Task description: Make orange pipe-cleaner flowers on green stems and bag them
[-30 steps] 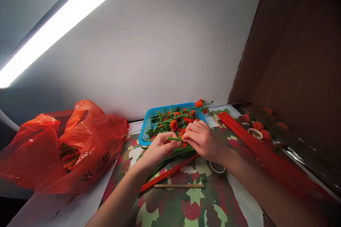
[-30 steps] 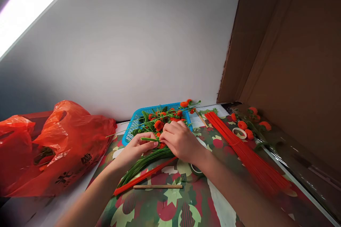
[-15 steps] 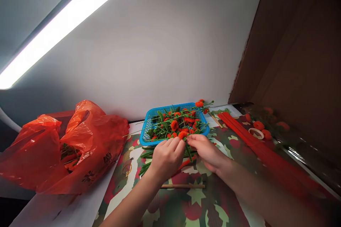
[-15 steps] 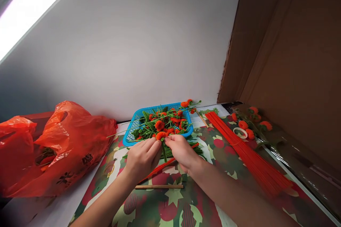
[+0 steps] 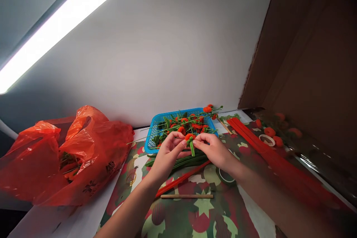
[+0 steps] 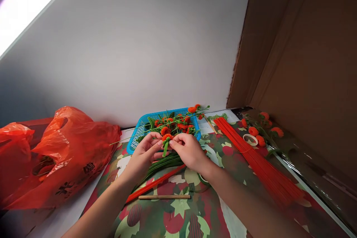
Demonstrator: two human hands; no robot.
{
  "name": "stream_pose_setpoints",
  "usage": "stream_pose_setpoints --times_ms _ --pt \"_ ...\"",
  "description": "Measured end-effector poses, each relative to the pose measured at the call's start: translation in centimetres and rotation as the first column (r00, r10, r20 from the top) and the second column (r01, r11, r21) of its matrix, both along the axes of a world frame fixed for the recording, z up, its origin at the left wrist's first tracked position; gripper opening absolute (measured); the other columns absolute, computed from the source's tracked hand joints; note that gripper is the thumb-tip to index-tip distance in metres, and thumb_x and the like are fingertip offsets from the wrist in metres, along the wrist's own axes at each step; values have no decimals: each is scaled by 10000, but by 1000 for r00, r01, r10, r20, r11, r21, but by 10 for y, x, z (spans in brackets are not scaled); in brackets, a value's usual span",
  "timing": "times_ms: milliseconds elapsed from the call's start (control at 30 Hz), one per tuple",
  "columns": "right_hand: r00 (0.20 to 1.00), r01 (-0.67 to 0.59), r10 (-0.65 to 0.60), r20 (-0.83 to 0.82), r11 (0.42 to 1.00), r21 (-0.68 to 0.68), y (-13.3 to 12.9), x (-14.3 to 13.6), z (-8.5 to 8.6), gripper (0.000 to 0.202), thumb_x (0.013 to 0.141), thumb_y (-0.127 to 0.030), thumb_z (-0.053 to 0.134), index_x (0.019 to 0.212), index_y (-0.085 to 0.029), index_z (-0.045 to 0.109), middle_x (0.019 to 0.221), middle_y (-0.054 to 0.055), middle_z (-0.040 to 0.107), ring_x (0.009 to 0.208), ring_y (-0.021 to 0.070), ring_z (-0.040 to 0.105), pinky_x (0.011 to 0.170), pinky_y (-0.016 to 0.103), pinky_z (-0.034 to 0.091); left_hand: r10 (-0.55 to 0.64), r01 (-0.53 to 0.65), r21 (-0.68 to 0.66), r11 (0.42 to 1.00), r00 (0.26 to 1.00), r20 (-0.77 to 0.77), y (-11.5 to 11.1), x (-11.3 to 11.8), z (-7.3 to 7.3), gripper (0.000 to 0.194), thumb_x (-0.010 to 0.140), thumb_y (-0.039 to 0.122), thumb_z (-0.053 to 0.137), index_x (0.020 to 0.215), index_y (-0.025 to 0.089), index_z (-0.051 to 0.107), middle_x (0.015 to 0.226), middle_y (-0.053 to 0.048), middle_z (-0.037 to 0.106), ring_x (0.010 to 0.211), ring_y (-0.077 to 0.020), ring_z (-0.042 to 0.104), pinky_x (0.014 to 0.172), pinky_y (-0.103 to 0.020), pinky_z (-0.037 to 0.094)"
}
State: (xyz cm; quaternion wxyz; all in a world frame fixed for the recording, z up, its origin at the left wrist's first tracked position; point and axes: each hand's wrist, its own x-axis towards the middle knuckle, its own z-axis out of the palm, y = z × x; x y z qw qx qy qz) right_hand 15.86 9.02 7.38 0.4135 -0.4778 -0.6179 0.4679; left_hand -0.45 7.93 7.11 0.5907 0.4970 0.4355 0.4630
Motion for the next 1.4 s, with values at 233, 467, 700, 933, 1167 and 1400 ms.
stream_pose_setpoints --times_ms 233,467,700,933,1167,1400 --pt "963 23 -114 243 937 348 -5 1 0 195 825 -203 535 631 -186 521 699 -1 525 667 134 490 604 251 344 -32 33 13 999 999 -28 2 -2 -2 280 761 362 696 988 198 685 1021 -43 663 837 -128 619 665 -181 524" --pt "950 -10 -125 287 905 426 -4 2 0 186 841 -182 539 656 -192 525 734 9 564 716 149 525 650 268 368 36 -27 -120 992 997 72 5 -3 -3 313 675 330 773 930 166 693 848 -29 700 650 -102 640 640 -215 545" --pt "921 -145 -104 375 803 579 -3 10 2 141 781 -166 645 908 -214 608 913 28 640 900 202 561 797 349 356 112 -88 -209 974 988 106 4 3 4 329 629 276 794 916 153 689 815 -34 716 616 -111 662 652 -235 557" --pt "934 -129 -114 339 777 616 2 12 0 115 841 -106 585 844 -203 647 839 23 686 845 183 589 780 347 365 29 -13 -155 988 995 100 3 1 -1 344 682 294 772 978 150 670 868 -62 731 774 -161 701 729 -244 552" --pt "949 -77 -140 282 766 638 1 11 1 108 845 -121 599 785 -198 645 784 20 679 808 182 573 760 342 385 66 -43 -164 986 988 141 3 1 -2 351 581 289 843 840 139 659 758 -22 710 759 -159 693 740 -254 552" --pt "948 -27 -189 258 756 654 -2 5 -7 106 838 -132 607 758 -196 634 767 24 668 807 198 537 748 349 387 80 -74 -88 993 995 63 0 3 -5 372 610 269 826 924 156 663 782 -19 714 712 -112 670 695 -204 543"
